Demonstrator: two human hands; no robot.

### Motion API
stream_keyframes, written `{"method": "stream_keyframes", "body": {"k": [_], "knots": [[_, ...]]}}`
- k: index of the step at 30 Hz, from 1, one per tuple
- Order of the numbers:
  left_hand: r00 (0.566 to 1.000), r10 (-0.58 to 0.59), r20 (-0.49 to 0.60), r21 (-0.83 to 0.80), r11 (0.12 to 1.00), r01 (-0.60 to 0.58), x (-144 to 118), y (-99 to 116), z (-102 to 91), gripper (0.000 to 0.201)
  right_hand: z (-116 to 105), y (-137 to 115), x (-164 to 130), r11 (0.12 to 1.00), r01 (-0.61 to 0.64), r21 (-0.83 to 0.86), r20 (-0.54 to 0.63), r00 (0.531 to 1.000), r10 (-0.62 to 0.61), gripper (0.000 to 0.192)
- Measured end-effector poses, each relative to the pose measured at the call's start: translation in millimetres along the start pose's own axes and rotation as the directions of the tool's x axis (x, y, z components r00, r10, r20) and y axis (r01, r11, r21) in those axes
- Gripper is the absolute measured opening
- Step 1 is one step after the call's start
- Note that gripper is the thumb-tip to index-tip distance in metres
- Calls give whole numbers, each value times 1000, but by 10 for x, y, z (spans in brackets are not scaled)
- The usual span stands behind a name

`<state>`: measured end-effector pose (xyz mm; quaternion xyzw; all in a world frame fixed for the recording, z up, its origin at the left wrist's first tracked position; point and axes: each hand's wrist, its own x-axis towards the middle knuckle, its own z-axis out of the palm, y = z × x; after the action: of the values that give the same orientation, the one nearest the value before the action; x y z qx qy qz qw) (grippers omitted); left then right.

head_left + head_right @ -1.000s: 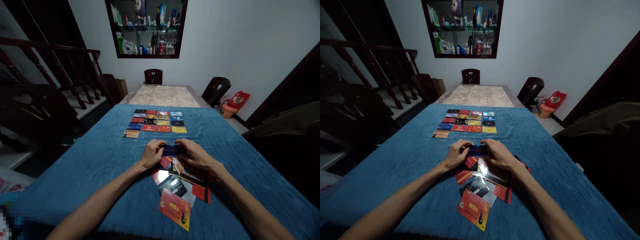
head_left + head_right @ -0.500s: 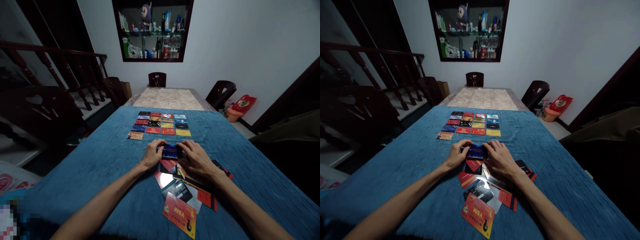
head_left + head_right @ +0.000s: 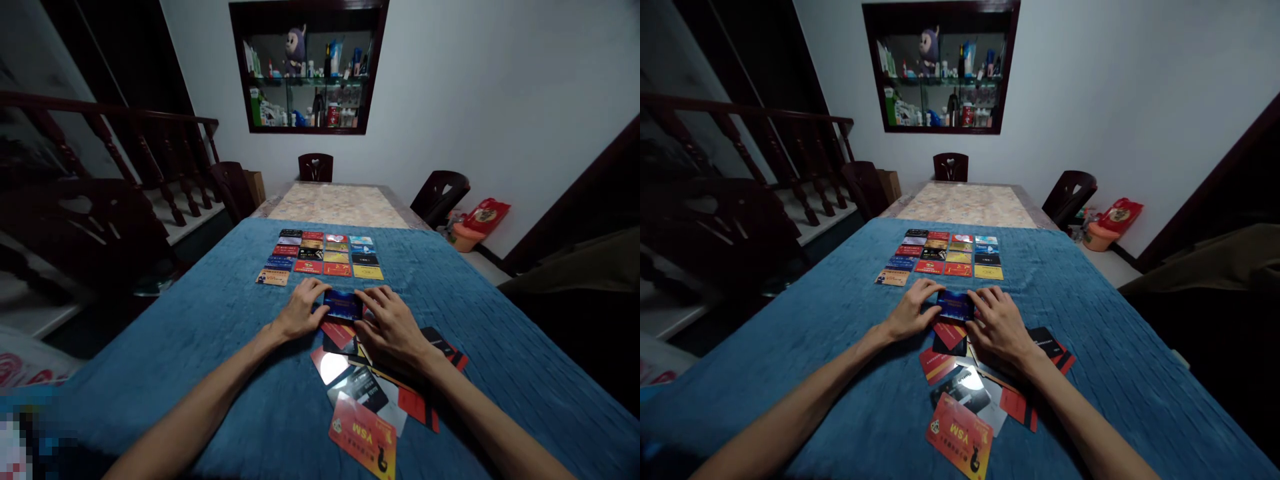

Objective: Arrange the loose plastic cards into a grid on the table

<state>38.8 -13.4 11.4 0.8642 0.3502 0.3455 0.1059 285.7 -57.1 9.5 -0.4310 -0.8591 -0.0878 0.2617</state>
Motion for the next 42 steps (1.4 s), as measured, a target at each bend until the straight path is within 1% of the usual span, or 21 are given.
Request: {"method": "stream_keyframes", "body": {"k": [2,4,7,10,14,18,23,28,31,37,42], "knots": [[997,39,61,35,999,-41,-28,-27,-77,49,21,10,14,1000,-4,19,-10,1000,5,47],[991,68,112,61,995,-75,-48,-62,-151,54,42,4,46,999,-6,46,-14,1000,7,46],[984,96,149,91,990,-110,-45,-121,-248,52,63,-31,133,997,4,76,-2,1000,-4,46],[974,120,190,98,985,-141,-2,-183,-331,49,86,-51,262,996,7,84,38,999,-10,46],[961,102,255,124,983,-137,85,-301,-432,44,176,8,472,996,32,88,95,995,-40,49],[971,46,233,188,978,-91,177,-487,-498,41,328,85,705,998,30,53,115,993,-36,52],[976,-51,210,256,967,-4,269,-715,-492,37,479,65,982,999,-31,26,190,981,25,51],[970,-113,216,302,952,44,300,-831,-446,33,571,6,1152,994,-92,-58,284,953,105,50],[962,-144,232,327,943,62,290,-864,-426,31,614,-13,1190,992,-103,-69,311,943,120,49],[944,-175,281,363,930,64,258,-911,-400,32,644,-41,1186,991,-123,-55,339,931,134,39],[939,-185,291,369,927,69,246,-932,-381,32,648,-61,1172,988,-140,-64,359,921,154,39]]}}
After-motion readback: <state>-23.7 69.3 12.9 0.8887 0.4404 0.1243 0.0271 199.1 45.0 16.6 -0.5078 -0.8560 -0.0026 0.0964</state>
